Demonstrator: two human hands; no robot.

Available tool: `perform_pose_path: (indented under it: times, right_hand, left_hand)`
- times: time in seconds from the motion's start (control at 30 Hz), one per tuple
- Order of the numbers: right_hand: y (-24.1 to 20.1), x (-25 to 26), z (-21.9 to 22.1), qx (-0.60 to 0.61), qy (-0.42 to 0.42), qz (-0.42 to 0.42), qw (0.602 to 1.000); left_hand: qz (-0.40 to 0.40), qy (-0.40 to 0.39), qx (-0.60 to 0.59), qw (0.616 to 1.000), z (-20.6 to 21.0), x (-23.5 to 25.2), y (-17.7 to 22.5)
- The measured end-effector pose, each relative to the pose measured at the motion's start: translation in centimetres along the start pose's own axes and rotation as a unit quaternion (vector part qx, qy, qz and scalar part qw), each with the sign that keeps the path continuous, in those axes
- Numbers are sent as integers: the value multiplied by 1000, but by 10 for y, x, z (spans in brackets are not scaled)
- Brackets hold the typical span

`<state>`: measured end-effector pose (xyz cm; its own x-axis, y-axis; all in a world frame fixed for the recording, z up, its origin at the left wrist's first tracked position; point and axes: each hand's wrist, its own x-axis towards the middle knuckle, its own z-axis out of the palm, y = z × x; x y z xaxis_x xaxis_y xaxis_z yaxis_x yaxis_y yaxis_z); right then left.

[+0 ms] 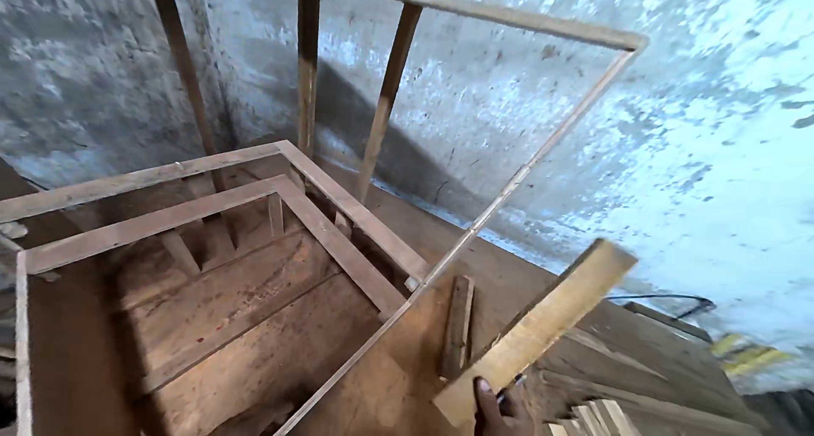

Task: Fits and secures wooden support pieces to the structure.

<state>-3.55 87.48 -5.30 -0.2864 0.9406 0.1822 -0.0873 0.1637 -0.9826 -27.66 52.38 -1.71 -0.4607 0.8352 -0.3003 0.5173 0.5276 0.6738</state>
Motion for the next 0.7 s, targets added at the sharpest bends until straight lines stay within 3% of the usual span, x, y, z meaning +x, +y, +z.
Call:
perform_pose_path:
  times: [0.07, 0.13, 0.23, 0.37, 0.5, 0.6, 0.7]
  right_hand:
    - [-48, 1, 25, 0, -2, -22, 1000]
    - [-93, 5, 59, -17, 2, -51, 999]
    - [-140, 16, 109, -75, -2, -111, 991]
    - [-184, 41, 165, -114, -47, -145, 982]
    - [-221, 92, 197, -105, -46, -256, 960]
    - [-273, 139, 201, -210, 9, -330, 920]
    - [-306, 179, 201, -315, 81, -384, 864]
  left_hand:
    - [99, 8, -5, 995, -18, 29, -2]
    - [186, 37, 13, 982, -42, 65, 22]
    - [258, 95, 26, 961, -73, 123, 84]
    - [389, 148, -63, 907, -98, 186, 166]
    - [388, 129, -169, 897, -117, 227, 196]
    - [389, 82, -180, 900, -118, 278, 196]
    - [369, 77, -206, 903, -95, 300, 192]
